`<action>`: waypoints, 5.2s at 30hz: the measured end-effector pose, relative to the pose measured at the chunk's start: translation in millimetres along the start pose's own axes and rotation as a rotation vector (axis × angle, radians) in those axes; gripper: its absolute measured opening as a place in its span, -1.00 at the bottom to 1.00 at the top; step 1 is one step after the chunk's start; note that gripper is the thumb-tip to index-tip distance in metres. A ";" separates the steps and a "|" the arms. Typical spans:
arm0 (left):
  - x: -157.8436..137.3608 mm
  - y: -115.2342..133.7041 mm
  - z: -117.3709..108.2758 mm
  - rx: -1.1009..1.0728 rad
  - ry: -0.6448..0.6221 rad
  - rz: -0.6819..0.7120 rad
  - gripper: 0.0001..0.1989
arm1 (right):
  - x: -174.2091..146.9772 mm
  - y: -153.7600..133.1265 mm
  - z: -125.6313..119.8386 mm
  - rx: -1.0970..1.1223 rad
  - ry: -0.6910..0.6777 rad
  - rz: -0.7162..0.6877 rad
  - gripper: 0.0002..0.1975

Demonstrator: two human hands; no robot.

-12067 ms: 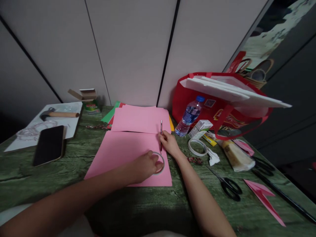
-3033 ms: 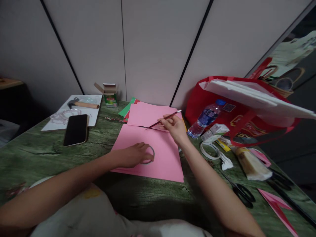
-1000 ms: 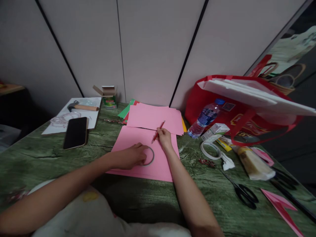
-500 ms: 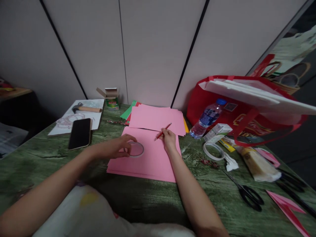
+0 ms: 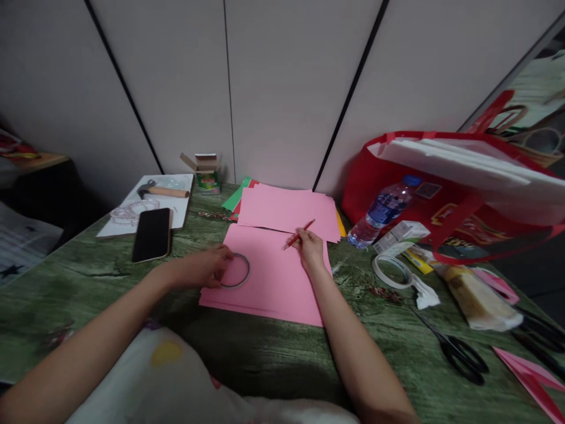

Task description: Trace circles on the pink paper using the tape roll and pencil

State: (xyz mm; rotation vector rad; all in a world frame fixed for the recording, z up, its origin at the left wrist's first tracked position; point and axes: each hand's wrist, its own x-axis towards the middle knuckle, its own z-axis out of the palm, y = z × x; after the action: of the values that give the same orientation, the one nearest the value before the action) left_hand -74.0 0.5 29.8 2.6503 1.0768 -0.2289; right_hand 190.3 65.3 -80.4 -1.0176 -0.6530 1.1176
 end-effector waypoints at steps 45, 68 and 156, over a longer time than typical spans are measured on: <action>4.3 73.0 58.6 0.405 0.019 -0.333 -0.69 | -1.3 0.3 -0.3 0.005 0.017 0.003 -0.83; 11.2 83.2 72.3 0.443 0.173 -0.375 -0.71 | -49.5 4.9 113.2 -0.173 -0.329 0.151 -0.65; 26.6 65.4 80.0 0.452 0.287 -0.385 -0.50 | -37.5 -0.4 89.8 -0.392 -0.456 -0.018 -0.80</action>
State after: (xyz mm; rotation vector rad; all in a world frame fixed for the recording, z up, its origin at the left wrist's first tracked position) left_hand -12.7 -51.4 -40.4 2.8968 1.8222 -0.1871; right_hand 101.9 59.3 -40.2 -1.0878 -1.2823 1.2450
